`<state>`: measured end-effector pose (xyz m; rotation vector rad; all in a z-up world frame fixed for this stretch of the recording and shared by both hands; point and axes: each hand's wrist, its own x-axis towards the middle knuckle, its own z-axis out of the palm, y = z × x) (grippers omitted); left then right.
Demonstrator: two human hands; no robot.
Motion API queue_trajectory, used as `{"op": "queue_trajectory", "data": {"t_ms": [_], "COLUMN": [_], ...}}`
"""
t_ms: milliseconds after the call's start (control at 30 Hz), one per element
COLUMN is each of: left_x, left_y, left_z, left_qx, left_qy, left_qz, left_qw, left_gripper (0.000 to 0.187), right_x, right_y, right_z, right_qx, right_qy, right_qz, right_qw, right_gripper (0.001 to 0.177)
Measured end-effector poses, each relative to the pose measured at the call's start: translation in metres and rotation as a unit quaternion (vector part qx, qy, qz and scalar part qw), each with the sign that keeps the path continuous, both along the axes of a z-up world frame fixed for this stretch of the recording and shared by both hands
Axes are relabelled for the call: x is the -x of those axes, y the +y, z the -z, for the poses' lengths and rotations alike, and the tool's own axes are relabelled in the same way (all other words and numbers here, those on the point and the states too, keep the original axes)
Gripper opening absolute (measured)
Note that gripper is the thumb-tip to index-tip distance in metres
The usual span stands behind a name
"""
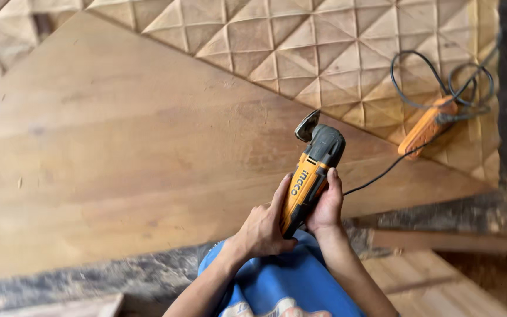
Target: The person uses a handheld electric sander to smooth the surface of a large wooden panel featuring a geometric, triangular relief pattern. The person moves the sander across the textured surface, focusing on the edges and the flat areas between the raised triangles.
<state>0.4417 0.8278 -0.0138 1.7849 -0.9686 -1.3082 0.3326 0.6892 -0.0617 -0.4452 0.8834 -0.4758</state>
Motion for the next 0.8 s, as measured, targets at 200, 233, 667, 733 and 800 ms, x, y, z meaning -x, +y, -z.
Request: {"op": "queue_trajectory", "data": {"t_ms": [200, 233, 667, 733, 800], "left_x": [-0.086, -0.090, -0.070, -0.070, -0.066], "left_y": [-0.008, -0.013, -0.123, -0.132, -0.137], "left_z": [0.020, 0.024, 0.088, 0.089, 0.088], "left_qx": [-0.010, -0.008, -0.087, -0.073, -0.061], "left_qy": [0.045, 0.051, 0.059, 0.061, 0.072], "left_qz": [0.132, 0.144, 0.076, 0.065, 0.061], "left_qw": [0.990, 0.988, 0.992, 0.993, 0.994], "left_gripper": [0.139, 0.140, 0.138, 0.137, 0.136], "right_x": [-0.043, -0.045, -0.058, -0.057, -0.051], "right_y": [0.021, 0.022, -0.071, -0.079, -0.084], "right_z": [0.010, 0.013, 0.059, 0.060, 0.058], "right_qx": [0.033, 0.035, 0.078, 0.071, 0.071], "right_qy": [0.080, 0.100, 0.214, 0.235, 0.236], "right_qz": [0.081, 0.084, 0.006, 0.014, 0.009], "right_qw": [0.993, 0.991, 0.974, 0.969, 0.969], "right_gripper": [0.069, 0.069, 0.049, 0.047, 0.046]}}
